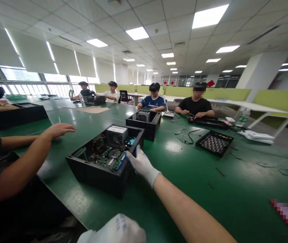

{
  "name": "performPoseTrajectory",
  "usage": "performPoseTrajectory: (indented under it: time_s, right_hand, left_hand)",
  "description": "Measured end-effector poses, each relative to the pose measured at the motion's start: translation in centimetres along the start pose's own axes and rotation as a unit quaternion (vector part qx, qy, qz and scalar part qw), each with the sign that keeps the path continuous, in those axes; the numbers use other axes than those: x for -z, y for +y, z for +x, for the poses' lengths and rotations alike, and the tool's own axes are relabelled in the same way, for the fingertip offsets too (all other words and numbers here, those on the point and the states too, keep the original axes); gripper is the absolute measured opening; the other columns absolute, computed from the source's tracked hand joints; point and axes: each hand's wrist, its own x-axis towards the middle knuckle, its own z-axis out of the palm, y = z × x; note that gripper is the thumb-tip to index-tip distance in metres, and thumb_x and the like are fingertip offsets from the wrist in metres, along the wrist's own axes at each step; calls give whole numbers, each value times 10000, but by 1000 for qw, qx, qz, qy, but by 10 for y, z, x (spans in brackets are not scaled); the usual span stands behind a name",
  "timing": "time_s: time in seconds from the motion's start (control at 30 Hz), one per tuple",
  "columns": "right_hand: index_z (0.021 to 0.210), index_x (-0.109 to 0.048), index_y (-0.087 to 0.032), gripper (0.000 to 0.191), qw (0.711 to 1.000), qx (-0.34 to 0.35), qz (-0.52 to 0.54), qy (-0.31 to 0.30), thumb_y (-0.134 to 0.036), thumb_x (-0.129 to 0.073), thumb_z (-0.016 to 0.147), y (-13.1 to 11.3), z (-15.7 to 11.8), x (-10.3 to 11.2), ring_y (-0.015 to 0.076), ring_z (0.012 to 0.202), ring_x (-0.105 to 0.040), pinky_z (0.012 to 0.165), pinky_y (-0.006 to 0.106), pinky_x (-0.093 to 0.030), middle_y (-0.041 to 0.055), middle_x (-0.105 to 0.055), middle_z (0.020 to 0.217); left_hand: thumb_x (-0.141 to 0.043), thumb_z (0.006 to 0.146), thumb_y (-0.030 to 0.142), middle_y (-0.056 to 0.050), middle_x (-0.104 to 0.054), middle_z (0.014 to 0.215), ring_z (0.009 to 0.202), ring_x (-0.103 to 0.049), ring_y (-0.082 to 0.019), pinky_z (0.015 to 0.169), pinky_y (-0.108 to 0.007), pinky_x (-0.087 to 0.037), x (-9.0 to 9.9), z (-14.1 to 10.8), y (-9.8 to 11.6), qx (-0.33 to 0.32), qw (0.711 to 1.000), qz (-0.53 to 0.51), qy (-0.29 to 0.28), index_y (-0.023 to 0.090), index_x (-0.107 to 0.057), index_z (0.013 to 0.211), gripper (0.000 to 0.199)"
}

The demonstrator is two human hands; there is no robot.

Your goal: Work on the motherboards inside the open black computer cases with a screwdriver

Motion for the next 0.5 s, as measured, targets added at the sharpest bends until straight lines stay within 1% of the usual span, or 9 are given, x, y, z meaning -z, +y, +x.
performPoseTrajectory:
  time_s: [0.07,0.13,0.17,0.23,0.27,0.33,0.4,0.43,0.5]
  right_hand:
    - [1650,-284,-90,1007,999,16,-19,-26,-803,-404,948,-24,42,-27,344,1432,-521,1172,433,-424,193,-525,1570]
    - [1604,-383,-68,959,997,38,-46,-53,-788,-380,970,-46,76,-49,340,1369,-582,1117,401,-465,204,-582,1513]
    - [1568,-453,-95,894,994,55,-64,-66,-768,-387,983,-54,90,-57,324,1346,-601,1107,395,-472,189,-610,1486]
    - [1451,-587,-162,705,986,91,-108,-86,-694,-453,1009,-64,111,-64,291,1287,-636,1098,433,-483,151,-656,1427]
    - [1386,-631,-185,606,981,106,-135,-90,-645,-503,1014,-66,119,-63,277,1260,-645,1095,463,-485,131,-668,1398]
    - [1313,-660,-195,470,970,119,-197,-79,-548,-588,1010,-61,134,-51,270,1244,-635,1092,522,-481,113,-657,1382]
    - [1337,-640,-198,439,957,106,-267,-43,-484,-626,1004,-48,149,-28,287,1288,-597,1105,550,-466,118,-612,1429]
    - [1364,-620,-198,448,949,92,-301,-20,-461,-639,1001,-40,158,-15,298,1309,-579,1107,565,-461,123,-585,1459]
    - [1387,-601,-203,449,930,60,-362,19,-426,-649,1000,-22,175,13,298,1292,-587,1086,562,-484,122,-571,1467]
  left_hand:
    - [-567,866,496,-26,-758,849,742,-712,-249,588,-344,-525,-9,24,-13,7,1000,0,-7,353,-753,931,244]
    - [-535,894,431,-26,-753,818,754,-712,-239,661,-333,-551,-13,53,-25,1,999,-15,-34,300,-739,901,242]
    - [-526,905,410,-24,-758,835,787,-715,-237,701,-326,-559,-13,67,-31,-8,999,-26,-35,290,-731,920,237]
    - [-518,923,403,-26,-765,866,835,-719,-242,743,-324,-562,-15,90,-44,-9,999,-34,-20,276,-713,942,233]
    - [-509,934,406,-32,-765,874,843,-721,-242,748,-326,-560,-17,99,-51,0,999,-32,-6,264,-702,937,239]
    - [-481,957,415,-49,-756,861,825,-724,-242,736,-332,-551,-22,109,-65,26,999,-17,27,232,-674,890,275]
    - [-459,970,431,-60,-747,848,809,-728,-245,730,-340,-544,-29,115,-76,32,998,-1,54,212,-650,857,312]
    - [-456,970,440,-61,-744,845,805,-730,-248,728,-345,-543,-33,116,-81,25,998,5,59,209,-644,854,320]
    - [-457,964,457,-55,-744,842,800,-734,-254,727,-357,-548,-39,119,-87,-2,999,13,53,212,-648,868,325]
